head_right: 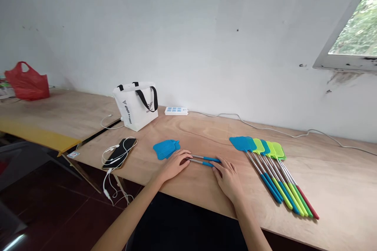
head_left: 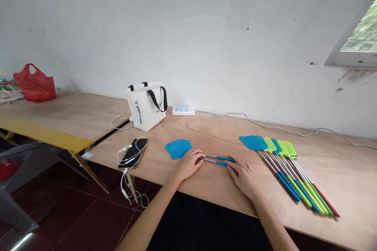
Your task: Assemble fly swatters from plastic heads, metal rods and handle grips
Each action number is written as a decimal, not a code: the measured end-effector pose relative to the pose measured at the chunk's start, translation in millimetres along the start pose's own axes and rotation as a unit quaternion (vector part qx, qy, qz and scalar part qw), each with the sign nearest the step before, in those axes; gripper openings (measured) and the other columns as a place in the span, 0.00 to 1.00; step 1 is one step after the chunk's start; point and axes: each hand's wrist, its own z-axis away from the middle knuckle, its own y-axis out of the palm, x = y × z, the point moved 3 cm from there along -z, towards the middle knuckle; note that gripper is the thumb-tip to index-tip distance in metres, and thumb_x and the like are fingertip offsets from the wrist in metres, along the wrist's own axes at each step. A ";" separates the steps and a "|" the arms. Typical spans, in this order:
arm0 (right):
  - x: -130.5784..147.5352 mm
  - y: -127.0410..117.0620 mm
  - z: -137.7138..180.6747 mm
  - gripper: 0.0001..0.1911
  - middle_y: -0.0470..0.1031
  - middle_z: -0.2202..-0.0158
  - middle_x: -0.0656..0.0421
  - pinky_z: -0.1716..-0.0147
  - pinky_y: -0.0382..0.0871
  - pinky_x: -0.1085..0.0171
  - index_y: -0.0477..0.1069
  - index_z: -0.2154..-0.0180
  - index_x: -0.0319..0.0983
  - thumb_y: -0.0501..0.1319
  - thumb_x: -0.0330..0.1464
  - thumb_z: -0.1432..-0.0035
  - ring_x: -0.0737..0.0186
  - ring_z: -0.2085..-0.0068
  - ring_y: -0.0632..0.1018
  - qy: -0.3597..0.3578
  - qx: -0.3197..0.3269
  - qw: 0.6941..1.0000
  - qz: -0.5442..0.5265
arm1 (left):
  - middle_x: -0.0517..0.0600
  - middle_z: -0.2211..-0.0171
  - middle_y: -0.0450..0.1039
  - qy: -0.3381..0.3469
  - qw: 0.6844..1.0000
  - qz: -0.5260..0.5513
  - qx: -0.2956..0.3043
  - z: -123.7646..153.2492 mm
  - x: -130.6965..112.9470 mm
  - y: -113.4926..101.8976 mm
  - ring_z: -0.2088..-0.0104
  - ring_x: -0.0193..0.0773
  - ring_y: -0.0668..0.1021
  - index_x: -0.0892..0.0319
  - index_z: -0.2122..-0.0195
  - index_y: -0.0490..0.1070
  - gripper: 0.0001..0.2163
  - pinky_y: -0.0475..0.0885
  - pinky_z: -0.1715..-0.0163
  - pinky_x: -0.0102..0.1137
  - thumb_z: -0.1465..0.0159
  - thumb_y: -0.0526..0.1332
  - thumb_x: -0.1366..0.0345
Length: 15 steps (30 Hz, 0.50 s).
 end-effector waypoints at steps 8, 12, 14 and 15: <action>2.6 1.1 0.7 0.18 0.74 0.43 0.55 0.40 0.65 0.46 0.71 0.45 0.47 0.48 0.41 0.29 0.51 0.42 0.74 -0.015 -0.017 1.000 -0.011 | 0.50 0.51 0.75 -0.029 1.000 0.007 0.001 1.0 -2.6 -3.2 0.47 0.43 0.74 0.52 0.51 0.69 0.08 0.69 0.45 0.40 0.31 0.59 0.67; -0.5 7.1 4.6 0.25 0.68 0.37 0.48 0.37 0.58 0.38 0.62 0.39 0.41 0.47 0.46 0.30 0.44 0.35 0.66 0.050 -0.056 0.997 0.028 | 0.51 0.45 0.71 -0.033 0.999 -0.006 -0.017 1.7 -0.3 -2.2 0.42 0.45 0.72 0.51 0.48 0.68 0.11 0.67 0.41 0.41 0.31 0.61 0.63; -2.5 11.7 6.7 0.30 0.63 0.33 0.47 0.36 0.52 0.34 0.58 0.35 0.40 0.46 0.49 0.30 0.41 0.31 0.60 0.081 -0.049 0.994 0.055 | 0.51 0.43 0.69 -0.032 0.999 -0.019 -0.026 1.7 1.5 -0.9 0.40 0.45 0.70 0.51 0.49 0.69 0.10 0.64 0.37 0.43 0.31 0.61 0.62; -3.1 13.8 7.4 0.30 0.62 0.32 0.48 0.35 0.50 0.34 0.57 0.34 0.41 0.45 0.49 0.30 0.41 0.31 0.59 0.086 -0.039 0.994 0.061 | 0.51 0.43 0.70 -0.036 0.999 -0.024 -0.026 1.7 2.3 -0.2 0.40 0.45 0.71 0.51 0.49 0.69 0.10 0.63 0.37 0.43 0.31 0.61 0.61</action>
